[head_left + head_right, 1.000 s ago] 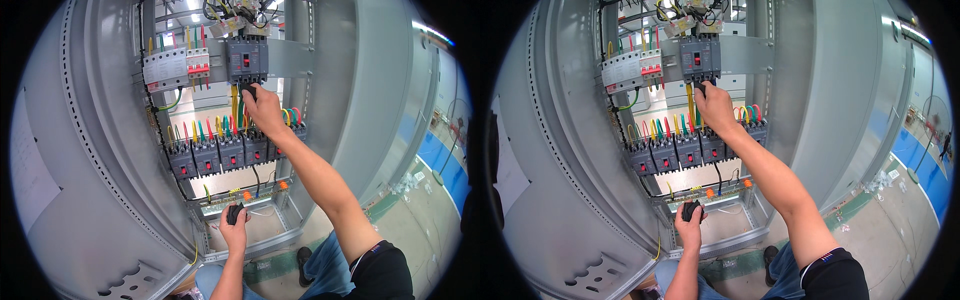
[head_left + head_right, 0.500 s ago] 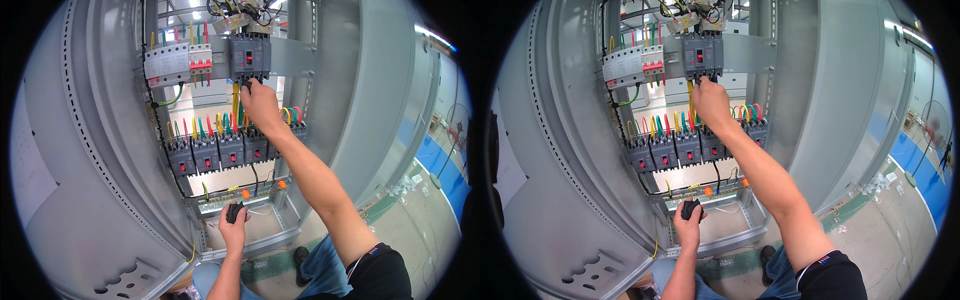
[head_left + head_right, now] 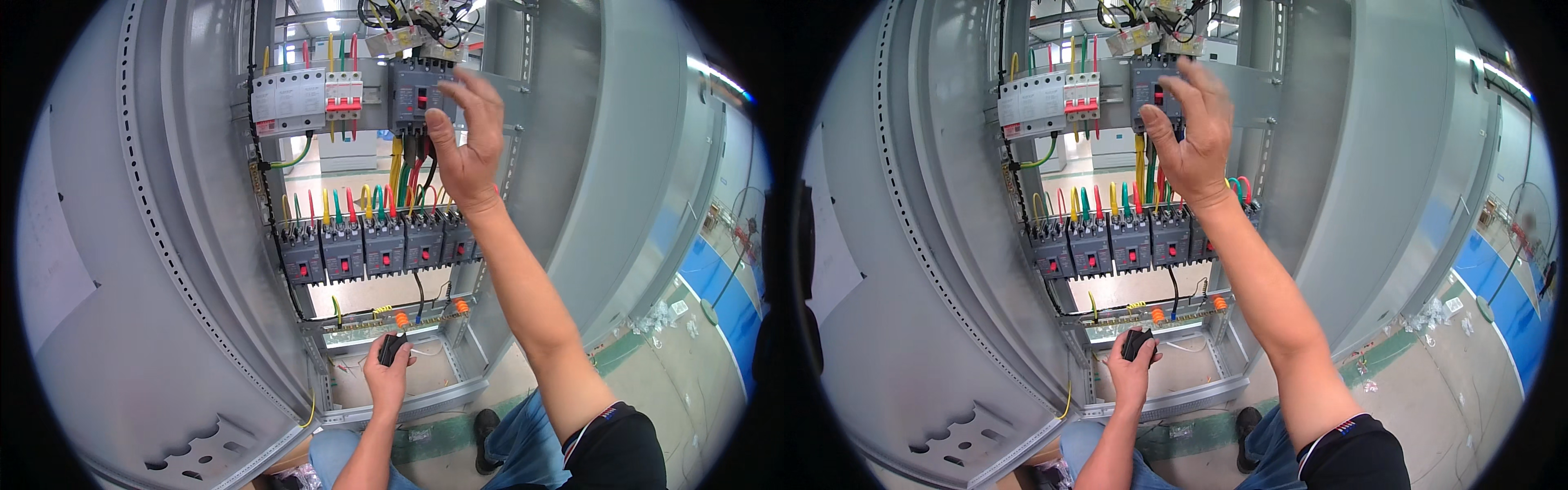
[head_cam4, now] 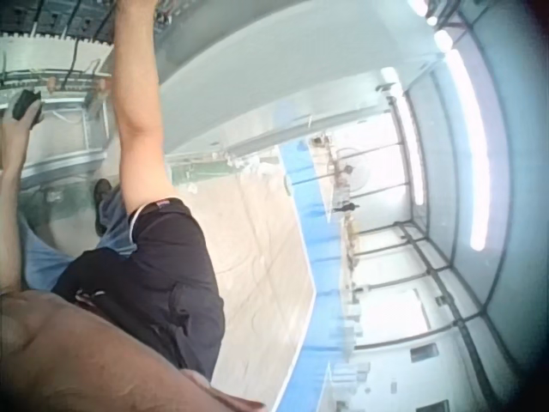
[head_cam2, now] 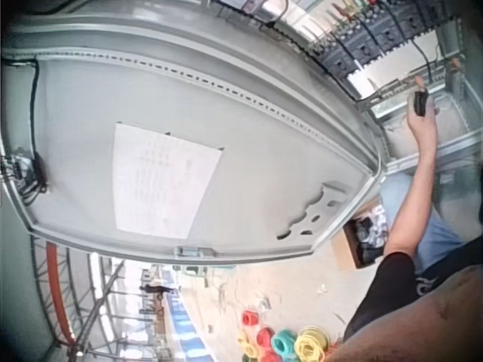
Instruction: The person installs black wire organizers onto the top of circuit breakers inside an electrical panel. They repeatedly pick up organizers, place them over the breakers, and adjust them to fit.
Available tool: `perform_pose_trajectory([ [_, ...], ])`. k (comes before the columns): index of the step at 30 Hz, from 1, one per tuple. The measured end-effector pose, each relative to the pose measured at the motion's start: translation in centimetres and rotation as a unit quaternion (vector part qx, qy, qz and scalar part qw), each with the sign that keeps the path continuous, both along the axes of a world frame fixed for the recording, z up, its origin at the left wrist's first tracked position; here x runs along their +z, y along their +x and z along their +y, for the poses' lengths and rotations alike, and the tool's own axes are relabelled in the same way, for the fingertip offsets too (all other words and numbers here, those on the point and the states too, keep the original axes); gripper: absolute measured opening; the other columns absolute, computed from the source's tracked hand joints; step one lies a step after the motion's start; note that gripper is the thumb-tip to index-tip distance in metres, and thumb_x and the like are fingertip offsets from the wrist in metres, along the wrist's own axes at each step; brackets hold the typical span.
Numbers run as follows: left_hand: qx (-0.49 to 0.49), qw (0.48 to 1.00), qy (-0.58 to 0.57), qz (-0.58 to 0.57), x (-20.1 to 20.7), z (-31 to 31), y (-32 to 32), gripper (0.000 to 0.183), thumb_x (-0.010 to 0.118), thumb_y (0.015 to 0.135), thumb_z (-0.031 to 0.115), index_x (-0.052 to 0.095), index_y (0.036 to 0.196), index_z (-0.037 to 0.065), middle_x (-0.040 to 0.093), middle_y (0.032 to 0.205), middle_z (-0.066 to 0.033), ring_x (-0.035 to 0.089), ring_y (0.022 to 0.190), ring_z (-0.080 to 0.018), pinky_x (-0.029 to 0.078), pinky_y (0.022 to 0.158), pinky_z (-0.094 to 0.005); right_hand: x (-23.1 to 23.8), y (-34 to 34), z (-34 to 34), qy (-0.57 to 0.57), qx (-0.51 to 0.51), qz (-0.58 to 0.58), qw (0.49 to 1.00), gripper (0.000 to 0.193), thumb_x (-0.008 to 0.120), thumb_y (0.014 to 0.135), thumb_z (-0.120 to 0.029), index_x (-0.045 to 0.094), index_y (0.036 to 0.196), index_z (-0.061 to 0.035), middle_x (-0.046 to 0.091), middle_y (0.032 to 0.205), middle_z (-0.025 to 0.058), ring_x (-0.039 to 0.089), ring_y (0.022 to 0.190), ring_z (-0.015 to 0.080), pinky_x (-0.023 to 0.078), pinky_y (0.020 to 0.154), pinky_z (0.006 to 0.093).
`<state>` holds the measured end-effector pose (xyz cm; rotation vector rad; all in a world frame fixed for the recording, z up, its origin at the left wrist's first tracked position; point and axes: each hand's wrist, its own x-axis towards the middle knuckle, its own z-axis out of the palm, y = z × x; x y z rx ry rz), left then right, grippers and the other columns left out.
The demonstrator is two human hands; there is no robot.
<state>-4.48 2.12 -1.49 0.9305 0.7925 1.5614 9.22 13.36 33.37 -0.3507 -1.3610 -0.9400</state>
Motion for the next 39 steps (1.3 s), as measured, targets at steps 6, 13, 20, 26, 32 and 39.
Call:
perform_pose_trajectory([
  [6, 0.002, 1.0, -0.012, 0.01, -0.1, -0.2, -0.7, 0.033, 0.071, 0.097, 0.0, 0.06, 0.128, -0.005, 0.07, 0.11, -0.0137, 0.074, 0.096, -0.0198, 0.067, 0.075, -0.0313, 0.4, -3.2, 2.8, 0.027, -0.035, -0.073, 0.996, 0.051, 0.072, 0.097, -0.05, 0.071, 0.127, -0.009, 0.05, 0.16, 0.0156, 0.04, 0.15, 0.0379, 0.026, 0.123, 0.0549],
  [13, -0.027, 0.999, -0.023, 0.003, 0.4, -0.2, 0.5, 0.035, 0.073, 0.096, 0.001, 0.061, 0.129, -0.004, 0.07, 0.109, -0.0121, 0.073, 0.094, -0.0164, 0.067, 0.075, -0.0308, 1.7, -1.1, 7.8, 0.01, -0.094, -0.077, 0.993, 0.046, 0.071, 0.098, -0.045, 0.071, 0.127, -0.0096, 0.051, 0.159, 0.0147, 0.038, 0.152, 0.0375, 0.02, 0.125, 0.0578],
  [20, -0.027, 0.999, -0.026, 0.007, -0.2, -0.1, 0.1, 0.035, 0.073, 0.096, 0.001, 0.061, 0.128, -0.004, 0.071, 0.109, -0.0116, 0.073, 0.095, -0.0169, 0.067, 0.075, -0.031, 2.2, -3.3, 2.6, 0.086, 0.02, -0.167, 0.982, 0.048, 0.071, 0.098, -0.047, 0.071, 0.129, -0.0106, 0.055, 0.157, 0.0142, 0.039, 0.153, 0.0348, 0.023, 0.126, 0.0523],
  [26, -0.086, 0.994, -0.042, -0.044, 0.2, 0.2, 1.7, 0.035, 0.072, 0.097, 0.002, 0.06, 0.129, -0.003, 0.071, 0.11, -0.0144, 0.075, 0.098, -0.022, 0.068, 0.075, -0.0341, 1.5, -4.1, 8.5, 0.029, -0.077, -0.225, 0.971, 0.045, 0.078, 0.09, -0.045, 0.071, 0.12, -0.013, 0.054, 0.156, 0.0124, 0.042, 0.15, 0.0345, 0.025, 0.125, 0.0564],
  [32, -0.15, 0.971, -0.106, -0.156, 0.6, 0.1, 0.1, 0.036, 0.069, 0.099, 0.005, 0.057, 0.133, 0.001, 0.07, 0.115, -0.0199, 0.075, 0.102, -0.0319, 0.068, 0.076, -0.04, -7.4, -5.5, 1.7, -0.094, 0.032, -0.342, 0.934, 0.048, 0.077, 0.089, -0.049, 0.07, 0.119, -0.0132, 0.056, 0.155, 0.0133, 0.047, 0.147, 0.036, 0.028, 0.125, 0.0579],
  [39, -0.192, 0.952, -0.133, -0.2, 0.3, 0.0, -0.4, 0.041, 0.067, 0.104, 0.022, 0.053, 0.137, 0.003, 0.069, 0.116, -0.0201, 0.072, 0.106, -0.0305, 0.064, 0.078, -0.0402, -3.3, -4.0, 1.7, -0.049, 0.014, -0.325, 0.944, 0.049, 0.076, 0.089, -0.054, 0.071, 0.115, -0.0124, 0.055, 0.155, 0.0143, 0.046, 0.147, 0.0364, 0.026, 0.125, 0.0558],
])
